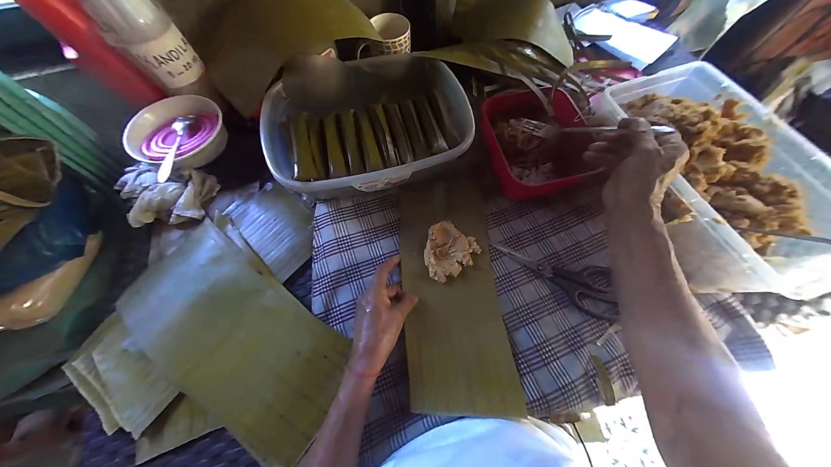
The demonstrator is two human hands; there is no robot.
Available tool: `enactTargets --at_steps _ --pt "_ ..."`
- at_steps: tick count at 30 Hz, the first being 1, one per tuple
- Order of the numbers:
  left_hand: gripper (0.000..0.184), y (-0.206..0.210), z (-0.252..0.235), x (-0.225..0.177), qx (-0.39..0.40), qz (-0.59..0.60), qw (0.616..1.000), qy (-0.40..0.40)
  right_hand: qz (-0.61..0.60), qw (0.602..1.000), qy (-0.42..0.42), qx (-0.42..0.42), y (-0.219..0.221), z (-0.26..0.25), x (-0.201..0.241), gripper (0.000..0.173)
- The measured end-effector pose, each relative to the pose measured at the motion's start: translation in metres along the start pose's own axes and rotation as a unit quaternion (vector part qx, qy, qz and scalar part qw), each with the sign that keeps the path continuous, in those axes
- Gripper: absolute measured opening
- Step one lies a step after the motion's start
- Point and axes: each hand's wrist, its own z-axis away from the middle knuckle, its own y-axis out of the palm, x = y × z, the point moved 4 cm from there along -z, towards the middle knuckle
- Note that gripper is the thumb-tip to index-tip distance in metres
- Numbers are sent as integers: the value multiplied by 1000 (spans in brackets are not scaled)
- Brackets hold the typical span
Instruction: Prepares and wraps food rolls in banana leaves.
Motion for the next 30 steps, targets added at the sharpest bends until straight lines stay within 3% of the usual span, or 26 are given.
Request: enactTargets --at_steps 4,7,9,10,17,21,25,30 --pt "69 0 0 0 -2 -2 1000 3 87 993 -72 26 -4 2 13 14" --pt "69 0 -1 1 -5 -1 1000 1 364 917 -151 64 1 14 25 35" --pt "69 0 -1 1 -2 -2 1000 0 461 867 -166 83 7 20 18 40" --pt "69 0 -1 1 0 0 1000 -1 471 863 -164 84 8 20 10 40" --pt "70 1 -1 0 1 16 1000 -1 311 944 -104 41 2 18 -7 34" --pt "70 0 -1 0 -2 9 1000 2 159 985 -59 17 -12 7 -14 25" --pt "70 0 0 0 -2 5 1000 6 66 998 -17 -14 -15 4 -8 16" --pt "69 0 0 1 -1 9 1000 7 37 999 -15 -6 -15 7 3 12"
